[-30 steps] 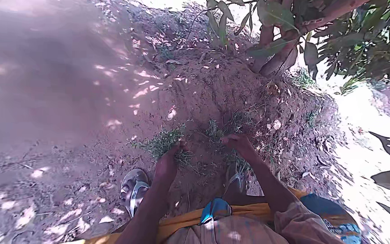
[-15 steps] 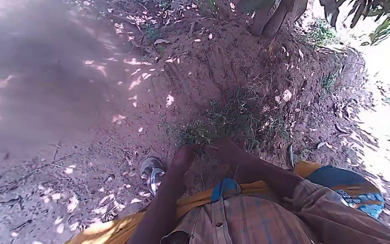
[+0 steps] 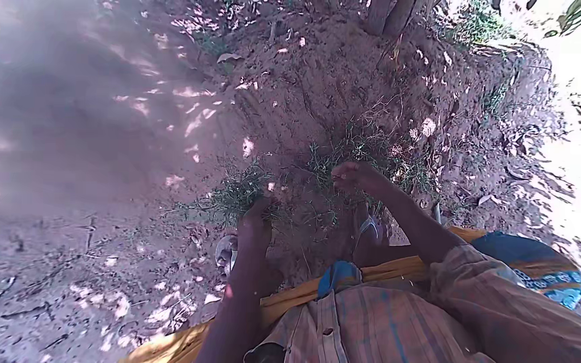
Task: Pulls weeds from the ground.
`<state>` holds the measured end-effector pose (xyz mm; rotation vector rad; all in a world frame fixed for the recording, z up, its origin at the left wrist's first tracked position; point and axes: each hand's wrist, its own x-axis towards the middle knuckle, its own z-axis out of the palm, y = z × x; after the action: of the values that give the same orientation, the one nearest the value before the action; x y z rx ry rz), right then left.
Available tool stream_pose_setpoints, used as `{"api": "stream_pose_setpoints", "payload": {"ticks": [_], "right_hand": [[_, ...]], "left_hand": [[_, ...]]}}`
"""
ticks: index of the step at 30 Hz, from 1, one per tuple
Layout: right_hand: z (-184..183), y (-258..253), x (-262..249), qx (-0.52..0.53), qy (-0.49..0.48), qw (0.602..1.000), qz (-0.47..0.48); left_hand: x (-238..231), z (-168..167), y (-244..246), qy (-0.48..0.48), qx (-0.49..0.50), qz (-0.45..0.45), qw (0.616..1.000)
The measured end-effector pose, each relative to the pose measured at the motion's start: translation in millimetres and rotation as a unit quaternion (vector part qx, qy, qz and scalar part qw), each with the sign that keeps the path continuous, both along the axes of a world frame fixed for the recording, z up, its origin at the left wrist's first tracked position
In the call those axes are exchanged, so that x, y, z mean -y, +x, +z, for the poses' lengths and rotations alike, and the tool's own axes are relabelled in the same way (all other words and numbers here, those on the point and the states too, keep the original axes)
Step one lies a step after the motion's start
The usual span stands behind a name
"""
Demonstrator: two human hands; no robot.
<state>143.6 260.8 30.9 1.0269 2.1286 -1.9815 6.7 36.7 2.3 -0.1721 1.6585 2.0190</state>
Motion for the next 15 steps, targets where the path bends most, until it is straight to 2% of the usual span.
{"api": "stream_pose_setpoints", "payload": {"ticks": [3, 5, 7, 10, 12, 15], "right_hand": [[0, -3, -2, 0.053, 0.153, 0.986, 0.021], [-9, 0, -1, 0.109, 0.276, 0.954, 0.041], [-25, 6, 5, 0.132, 0.358, 0.922, 0.057], [-32, 2, 27, 0.2, 0.309, 0.911, 0.187], [-38, -1, 46, 0.261, 0.269, 0.882, 0.286], [-63, 14, 58, 0.296, 0.247, 0.857, 0.341]], "left_hand": [[2, 0, 1, -0.038, -0.038, -0.004, 0.999], [4, -3, -1, -0.047, -0.046, 0.013, 0.998], [2, -7, -5, -0.047, -0.027, 0.037, 0.998], [0, -6, -4, -0.05, -0.018, 0.039, 0.998], [1, -6, -5, -0.06, -0.018, 0.036, 0.997], [3, -3, -4, -0.069, -0.011, 0.036, 0.997]]}}
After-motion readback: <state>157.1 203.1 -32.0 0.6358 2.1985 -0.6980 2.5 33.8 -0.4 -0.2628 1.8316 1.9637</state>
